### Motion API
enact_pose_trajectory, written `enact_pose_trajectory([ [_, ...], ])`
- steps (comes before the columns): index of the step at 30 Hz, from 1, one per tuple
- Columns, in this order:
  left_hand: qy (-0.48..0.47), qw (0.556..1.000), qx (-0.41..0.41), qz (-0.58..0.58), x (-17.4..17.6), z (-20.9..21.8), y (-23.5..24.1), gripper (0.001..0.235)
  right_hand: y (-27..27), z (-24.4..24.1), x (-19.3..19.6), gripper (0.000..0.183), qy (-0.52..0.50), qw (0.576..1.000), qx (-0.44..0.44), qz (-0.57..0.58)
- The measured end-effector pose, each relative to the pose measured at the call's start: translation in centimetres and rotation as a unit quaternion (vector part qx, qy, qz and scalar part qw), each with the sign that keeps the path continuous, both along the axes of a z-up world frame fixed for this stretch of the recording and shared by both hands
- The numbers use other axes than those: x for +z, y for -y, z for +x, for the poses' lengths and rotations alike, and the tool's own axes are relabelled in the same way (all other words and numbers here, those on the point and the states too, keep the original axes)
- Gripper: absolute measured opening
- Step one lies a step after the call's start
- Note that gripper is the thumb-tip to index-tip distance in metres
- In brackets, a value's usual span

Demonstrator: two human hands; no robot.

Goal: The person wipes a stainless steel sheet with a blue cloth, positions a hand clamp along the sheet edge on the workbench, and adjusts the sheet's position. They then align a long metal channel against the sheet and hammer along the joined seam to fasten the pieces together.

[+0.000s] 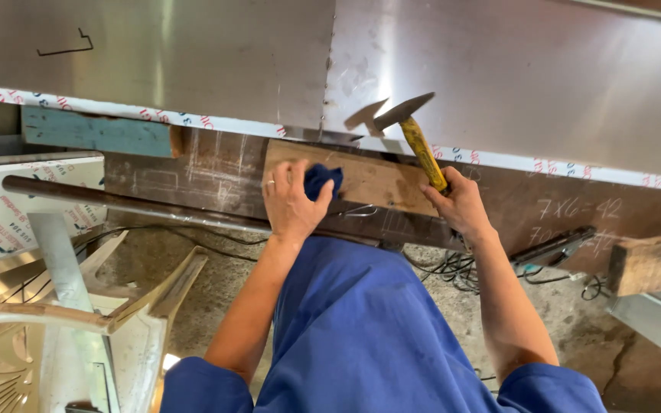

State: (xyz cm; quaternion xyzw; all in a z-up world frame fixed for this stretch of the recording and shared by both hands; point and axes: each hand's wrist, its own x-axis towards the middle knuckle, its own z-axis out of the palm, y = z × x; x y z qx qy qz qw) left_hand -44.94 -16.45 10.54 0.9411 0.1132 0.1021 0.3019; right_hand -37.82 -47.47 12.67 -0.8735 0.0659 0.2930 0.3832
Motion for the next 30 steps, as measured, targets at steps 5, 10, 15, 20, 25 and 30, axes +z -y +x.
enact_pose_trajectory([
  [5, 0.024, 0.994, 0.082, -0.063, -3.7, 10.6, 0.7, 0.043, -0.3, 5.5, 1.4, 0.025, 0.071, 0.997, 0.007, 0.037],
  [10, -0.080, 0.975, 0.208, -0.003, -12.4, 24.3, 1.7, 0.048, 0.1, 12.1, -1.2, 0.026, 0.048, 0.998, 0.016, -0.031],
  [15, -0.209, 0.918, 0.334, 0.042, -16.0, 32.4, 2.0, 0.063, -0.1, 17.6, -2.0, 0.022, 0.238, 0.953, 0.178, -0.053],
  [20, -0.259, 0.880, 0.398, 0.029, -16.6, 34.5, 2.5, 0.071, 0.6, 21.6, -5.3, 0.032, 0.167, 0.967, 0.190, 0.038],
  [25, -0.351, 0.851, 0.388, 0.038, -14.6, 35.9, 2.7, 0.072, 0.1, 25.6, -8.4, 0.033, 0.048, 0.979, 0.196, -0.014],
  [30, -0.335, 0.855, 0.389, 0.072, -15.9, 35.7, 2.8, 0.070, -3.4, 29.6, -8.8, 0.027, 0.124, 0.955, 0.271, 0.007],
])
